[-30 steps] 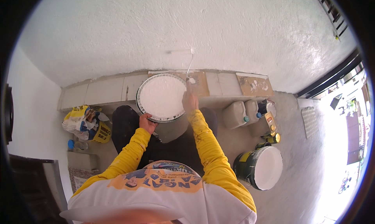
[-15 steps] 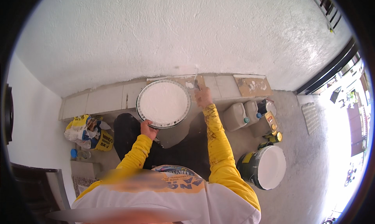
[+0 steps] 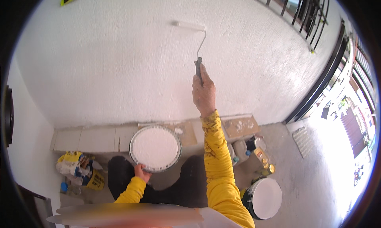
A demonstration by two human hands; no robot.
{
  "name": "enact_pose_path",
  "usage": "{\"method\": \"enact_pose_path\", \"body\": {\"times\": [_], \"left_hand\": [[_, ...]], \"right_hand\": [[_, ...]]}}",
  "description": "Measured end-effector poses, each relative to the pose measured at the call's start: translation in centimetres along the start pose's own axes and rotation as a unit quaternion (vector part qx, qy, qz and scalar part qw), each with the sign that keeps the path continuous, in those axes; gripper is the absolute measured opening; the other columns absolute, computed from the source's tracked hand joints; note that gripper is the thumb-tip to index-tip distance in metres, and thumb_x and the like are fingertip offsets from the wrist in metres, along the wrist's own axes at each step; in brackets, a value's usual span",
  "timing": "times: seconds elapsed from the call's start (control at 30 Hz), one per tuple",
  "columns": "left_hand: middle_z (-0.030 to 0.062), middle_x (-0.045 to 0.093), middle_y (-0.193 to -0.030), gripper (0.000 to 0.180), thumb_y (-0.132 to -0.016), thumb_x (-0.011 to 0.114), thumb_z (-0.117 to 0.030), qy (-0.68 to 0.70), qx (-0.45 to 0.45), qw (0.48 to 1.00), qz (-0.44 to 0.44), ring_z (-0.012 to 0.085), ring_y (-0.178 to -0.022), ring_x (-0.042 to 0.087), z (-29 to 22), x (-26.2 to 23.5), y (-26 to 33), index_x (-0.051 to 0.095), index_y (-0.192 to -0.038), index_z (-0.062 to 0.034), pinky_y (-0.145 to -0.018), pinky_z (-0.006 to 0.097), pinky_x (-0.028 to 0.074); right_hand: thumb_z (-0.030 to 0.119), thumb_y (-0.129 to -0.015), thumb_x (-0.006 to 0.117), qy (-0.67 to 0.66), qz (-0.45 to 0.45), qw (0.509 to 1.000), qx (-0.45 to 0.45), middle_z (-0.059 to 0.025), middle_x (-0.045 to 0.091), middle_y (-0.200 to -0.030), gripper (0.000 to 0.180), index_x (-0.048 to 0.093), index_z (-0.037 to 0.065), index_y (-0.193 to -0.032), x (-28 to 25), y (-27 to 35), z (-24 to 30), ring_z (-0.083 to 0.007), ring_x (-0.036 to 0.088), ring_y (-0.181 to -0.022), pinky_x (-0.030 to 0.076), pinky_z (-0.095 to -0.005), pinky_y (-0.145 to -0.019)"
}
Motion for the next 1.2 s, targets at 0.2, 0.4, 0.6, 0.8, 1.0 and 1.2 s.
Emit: {"method": "enact_pose_path", "body": {"times": [0.2, 0.4, 0.6, 0.8, 1.0, 1.2], "left_hand": [[0.0079, 0.056, -0.123, 0.039, -0.067, 0.054, -0.012, -0.009, -0.021, 0.999, -0.034, 0.0319, -0.116, 0.051, 0.0, -0.1, 0.3, 0.056, -0.106, -0.0117, -0.099, 0.055, 0.041], [0.0067, 0.057, -0.12, 0.037, -0.067, 0.054, -0.013, -0.004, -0.016, 1.0, -0.022, 0.0305, -0.116, 0.051, -0.2, 0.3, 0.3, 0.057, -0.104, -0.0135, -0.1, 0.055, 0.041], [0.0066, 0.06, -0.119, 0.031, -0.073, 0.055, -0.015, 0.001, -0.007, 1.0, -0.012, 0.0294, -0.115, 0.053, -0.3, -0.1, 0.5, 0.06, -0.103, -0.0123, -0.099, 0.053, 0.043], [0.0081, 0.061, -0.118, 0.024, -0.072, 0.057, -0.014, -0.029, -0.016, 0.999, -0.034, 0.0292, -0.111, 0.055, -0.6, 0.7, 1.3, 0.056, -0.096, -0.0108, -0.102, 0.05, 0.034], [0.0092, 0.062, -0.117, 0.029, -0.071, 0.056, -0.012, -0.026, -0.026, 0.997, -0.065, 0.0306, -0.109, 0.057, -0.4, 0.7, 1.3, 0.057, -0.1, -0.0083, -0.096, 0.051, 0.04], [0.0152, 0.055, -0.131, 0.044, -0.075, 0.049, -0.01, -0.023, -0.01, 0.999, -0.045, 0.0372, -0.121, 0.051, -0.4, 1.0, 1.1, 0.053, -0.118, -0.0033, -0.102, 0.056, 0.041]], "right_hand": [[0.016, -0.101, 0.047, -0.014, -0.031, 0.999, -0.007, 0.0016, 0.046, -0.075, 0.049, 0.041, 0.001, -0.147, -1.2, -11.8, 4.0, -0.0056, 0.037, -0.055, 0.034, -0.0227, -0.044], [0.033, -0.103, 0.047, -0.083, -0.047, 0.991, -0.091, 0.0083, 0.041, -0.064, 0.024, 0.058, 0.013, -0.094, -1.9, -17.8, 8.7, -0.0025, 0.032, -0.047, 0.033, -0.0219, -0.037], [0.069, -0.094, 0.044, -0.208, 0.017, 0.972, 0.104, 0.0113, 0.03, -0.047, 0.052, 0.044, 0.025, -0.065, 0.0, -14.9, 0.8, -0.0047, 0.023, -0.033, 0.018, -0.024, -0.03], [0.018, -0.102, 0.048, 0.095, 0.019, 0.995, 0.024, -0.0018, 0.054, -0.078, 0.057, 0.027, 0.009, -0.155, 0.5, -0.9, -8.5, -0.0062, 0.04, -0.054, 0.038, -0.0254, -0.042], [0.017, -0.101, 0.047, 0.126, 0.045, 0.99, 0.039, -0.0188, 0.065, -0.098, 0.059, 0.025, 0.012, -0.155, 2.3, 14.5, -13.6, -0.0202, 0.055, -0.064, 0.049, -0.0353, -0.059], [0.021, -0.097, 0.05, 0.207, 0.139, 0.933, 0.26, -0.0276, 0.062, -0.119, 0.058, 0.033, 0.01, -0.152, 3.0, 25.3, -20.2, -0.0392, 0.066, -0.082, 0.051, -0.0431, -0.075]]}}
Point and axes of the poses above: each hand's wrist, its own y-axis away from the middle knuckle, its own x-axis out of the palm, z = x × y, the point moved 8 cm from there along -y, towards the middle knuckle
